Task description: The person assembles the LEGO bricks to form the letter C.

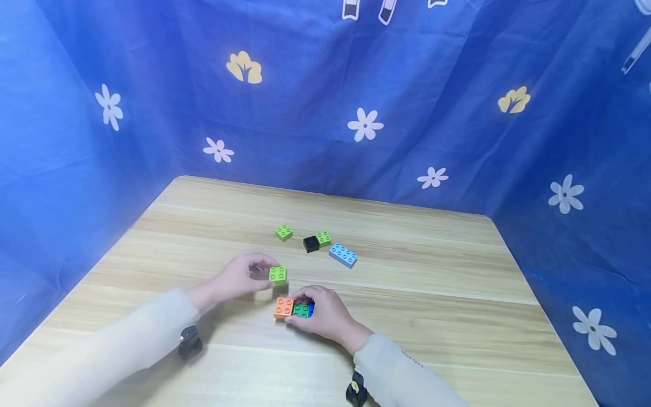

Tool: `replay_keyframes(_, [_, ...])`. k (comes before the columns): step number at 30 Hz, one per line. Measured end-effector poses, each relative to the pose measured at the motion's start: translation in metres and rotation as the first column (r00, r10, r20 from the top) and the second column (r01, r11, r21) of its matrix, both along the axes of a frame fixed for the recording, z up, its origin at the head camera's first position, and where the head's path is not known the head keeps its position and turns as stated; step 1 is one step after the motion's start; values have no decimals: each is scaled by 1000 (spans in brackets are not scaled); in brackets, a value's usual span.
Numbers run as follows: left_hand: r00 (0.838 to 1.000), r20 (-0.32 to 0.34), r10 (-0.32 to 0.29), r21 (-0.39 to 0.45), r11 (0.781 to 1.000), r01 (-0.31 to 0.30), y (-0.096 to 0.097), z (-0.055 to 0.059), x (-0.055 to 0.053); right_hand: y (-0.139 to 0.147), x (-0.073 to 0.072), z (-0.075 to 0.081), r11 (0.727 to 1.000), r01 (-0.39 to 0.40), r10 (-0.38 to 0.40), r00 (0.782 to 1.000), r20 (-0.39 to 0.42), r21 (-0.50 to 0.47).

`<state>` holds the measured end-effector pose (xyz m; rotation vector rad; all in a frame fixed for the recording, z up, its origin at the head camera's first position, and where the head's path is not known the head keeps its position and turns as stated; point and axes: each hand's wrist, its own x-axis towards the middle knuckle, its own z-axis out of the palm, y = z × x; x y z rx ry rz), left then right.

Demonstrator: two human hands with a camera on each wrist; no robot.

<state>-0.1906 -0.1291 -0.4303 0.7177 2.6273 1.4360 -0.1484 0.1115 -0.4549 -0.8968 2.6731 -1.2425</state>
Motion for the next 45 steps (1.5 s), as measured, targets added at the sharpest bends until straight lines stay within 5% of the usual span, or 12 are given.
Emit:
replay_keyframes(7, [991,22,-128,29,991,128,0,4,16,0,-1,-2,1000,-4,4,1000,-3,-16])
replay_keyframes(14, [981,-29,-194,2,981,194,6,5,26,2,-1,-4,999,-18,17,999,-37,-37])
replay_keyframes(25, [978,6,-210,-10,978,210,12,6,32,0,-1,-2,999,-17,15,998,-66,-36])
replay_keyframes(45, [973,-73,-219,-120,970,209,19,14,31,0,0,0,999,-12,10,999,-41,-45])
